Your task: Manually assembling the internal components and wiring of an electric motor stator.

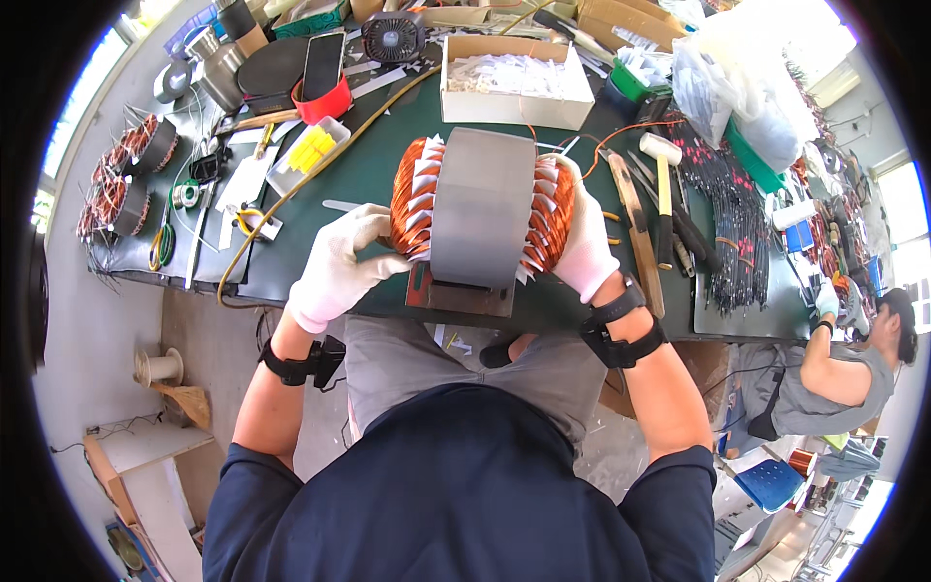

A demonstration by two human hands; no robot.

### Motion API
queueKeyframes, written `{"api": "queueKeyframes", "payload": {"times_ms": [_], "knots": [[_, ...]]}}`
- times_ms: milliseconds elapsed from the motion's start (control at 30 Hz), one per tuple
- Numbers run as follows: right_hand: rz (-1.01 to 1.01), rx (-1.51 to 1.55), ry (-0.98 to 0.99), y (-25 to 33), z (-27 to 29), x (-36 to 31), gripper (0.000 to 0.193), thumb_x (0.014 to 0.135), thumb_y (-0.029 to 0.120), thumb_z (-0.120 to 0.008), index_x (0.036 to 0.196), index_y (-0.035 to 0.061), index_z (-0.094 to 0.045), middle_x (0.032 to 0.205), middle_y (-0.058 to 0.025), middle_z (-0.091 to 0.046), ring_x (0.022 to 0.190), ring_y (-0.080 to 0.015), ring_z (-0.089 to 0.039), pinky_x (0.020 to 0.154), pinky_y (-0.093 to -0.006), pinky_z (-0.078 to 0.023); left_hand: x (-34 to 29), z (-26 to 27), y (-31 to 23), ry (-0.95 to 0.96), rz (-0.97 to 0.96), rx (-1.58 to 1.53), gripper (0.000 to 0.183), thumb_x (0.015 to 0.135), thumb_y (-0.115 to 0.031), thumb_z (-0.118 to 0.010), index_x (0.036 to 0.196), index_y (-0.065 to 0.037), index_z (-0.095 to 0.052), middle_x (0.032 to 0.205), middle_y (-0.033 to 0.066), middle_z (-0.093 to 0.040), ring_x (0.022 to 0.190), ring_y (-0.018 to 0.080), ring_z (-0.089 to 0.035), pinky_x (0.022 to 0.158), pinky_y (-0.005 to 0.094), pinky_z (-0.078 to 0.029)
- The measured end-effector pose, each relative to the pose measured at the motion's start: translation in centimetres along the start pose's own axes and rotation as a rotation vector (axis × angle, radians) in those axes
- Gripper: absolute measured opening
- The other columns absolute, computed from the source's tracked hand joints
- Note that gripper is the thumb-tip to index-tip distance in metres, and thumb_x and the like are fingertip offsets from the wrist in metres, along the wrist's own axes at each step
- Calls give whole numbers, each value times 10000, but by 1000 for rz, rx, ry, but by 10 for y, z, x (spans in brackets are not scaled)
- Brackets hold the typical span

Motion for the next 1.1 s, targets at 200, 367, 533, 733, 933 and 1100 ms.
{"api": "queueKeyframes", "payload": {"times_ms": [200,367,533,733,933,1100], "knots": [[20,-13,5,0,-12,0,297,1044,473,-563,945,206,-645,669,73,-531,483,-108,-489,416,-289,-389,-5,-11,18,-135,-87,-30,343,760,-78,-852,1070,-45,-708,1009,105,-719,859,285,-701,776,338,-563],[-120,69,154,10,-8,-2,309,1028,445,-574,839,202,-558,598,61,-432,450,-126,-416,426,-300,-341,-2,-12,22,-74,170,-403,357,871,47,-736,1218,-7,-673,1060,104,-733,960,215,-714,858,314,-563],[-117,52,228,14,-8,-18,317,1030,470,-545,917,177,-590,727,25,-515,594,-178,-521,529,-354,-431,46,8,20,124,311,-397,307,946,61,-630,1252,36,-630,995,71,-721,947,127,-676,837,308,-556],[75,41,304,-14,22,12,230,1037,277,-568,1155,85,-613,910,-75,-658,823,-245,-672,772,-374,-551,64,-47,79,192,757,-1514,281,1108,-305,-397,1118,-124,-611,811,-5,-614,732,227,-633,725,361,-553],[133,-136,149,-17,19,34,290,1014,453,-605,883,195,-581,726,64,-549,597,-133,-549,538,-321,-453,57,-26,78,426,86,-92,271,1113,-149,-329,1156,-88,-590,1000,23,-636,879,145,-622,826,324,-550],[78,-91,390,-22,71,68,429,993,24,-587,1407,51,-479,1163,-128,-671,1027,-249,-678,939,-366,-545,59,-32,39,212,406,-1332,202,954,15,-590,1155,-6,-585,954,42,-635,896,149,-643,790,313,-555]]}}
Point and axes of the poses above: each hand's wrist, its own x-axis towards the middle knuckle, its own z-axis out of the back of the hand, y = z × x, the point moved 1 cm from there along x, towards the middle knuckle
